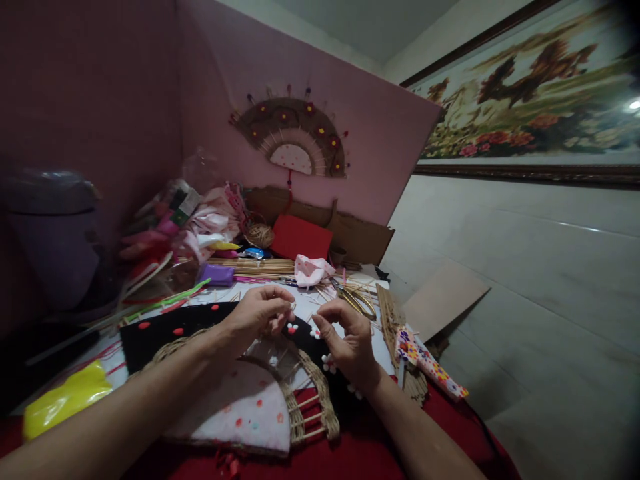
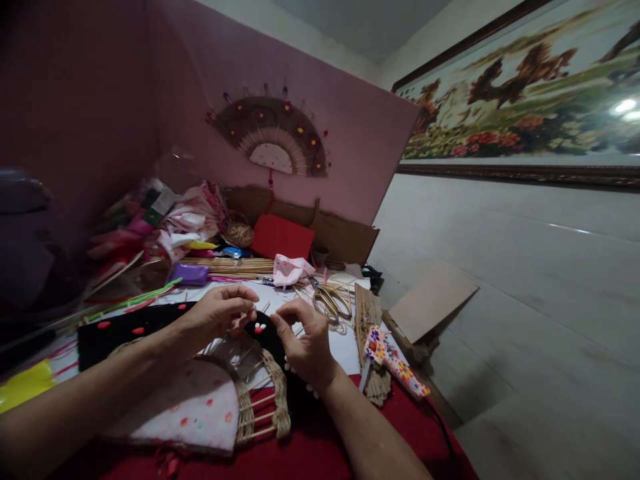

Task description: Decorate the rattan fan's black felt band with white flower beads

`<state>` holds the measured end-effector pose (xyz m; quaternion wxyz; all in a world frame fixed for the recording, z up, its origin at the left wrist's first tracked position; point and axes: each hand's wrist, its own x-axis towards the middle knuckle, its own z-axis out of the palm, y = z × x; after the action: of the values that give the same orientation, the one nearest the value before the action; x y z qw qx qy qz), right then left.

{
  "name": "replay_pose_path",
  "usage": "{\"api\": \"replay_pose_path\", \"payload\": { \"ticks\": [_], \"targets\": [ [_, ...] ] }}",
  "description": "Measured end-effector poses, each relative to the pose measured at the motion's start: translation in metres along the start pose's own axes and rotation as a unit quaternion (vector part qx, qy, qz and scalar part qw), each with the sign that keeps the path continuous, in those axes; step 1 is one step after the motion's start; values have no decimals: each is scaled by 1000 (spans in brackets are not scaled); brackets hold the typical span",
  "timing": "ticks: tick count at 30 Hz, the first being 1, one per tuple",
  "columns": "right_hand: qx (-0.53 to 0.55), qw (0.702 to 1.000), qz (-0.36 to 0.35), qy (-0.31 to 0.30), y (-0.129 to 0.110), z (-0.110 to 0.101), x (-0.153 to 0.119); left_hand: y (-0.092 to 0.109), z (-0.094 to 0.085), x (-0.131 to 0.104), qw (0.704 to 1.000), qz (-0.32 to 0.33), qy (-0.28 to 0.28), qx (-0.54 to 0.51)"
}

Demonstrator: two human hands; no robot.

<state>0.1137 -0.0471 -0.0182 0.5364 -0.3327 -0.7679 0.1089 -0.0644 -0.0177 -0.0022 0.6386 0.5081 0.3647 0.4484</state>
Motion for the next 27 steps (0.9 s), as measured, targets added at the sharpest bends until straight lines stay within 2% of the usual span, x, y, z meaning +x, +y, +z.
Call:
{"api": "replay_pose_path", "payload": {
  "ticks": [9, 12, 18, 23, 27],
  "targets": [
    [-8, 1000, -1, -1, 4, 1, 1, 0, -2, -4, 995, -15, -83, -59],
    [-10, 1000, -3, -1, 4, 0, 1, -1, -3, -2, 995, -7, -78, -54],
    [-16, 1000, -12, 8, 3, 0, 2, -4, -8, 4, 998, 6, -32, -53],
    [-11, 1000, -14, 6, 4, 0, 2, -6, -10, 6, 1000, 1, -7, 30],
    [-11, 1000, -7, 2, 5, 0, 2, -4, -10, 6, 998, 12, -21, 65]
  ]
}}
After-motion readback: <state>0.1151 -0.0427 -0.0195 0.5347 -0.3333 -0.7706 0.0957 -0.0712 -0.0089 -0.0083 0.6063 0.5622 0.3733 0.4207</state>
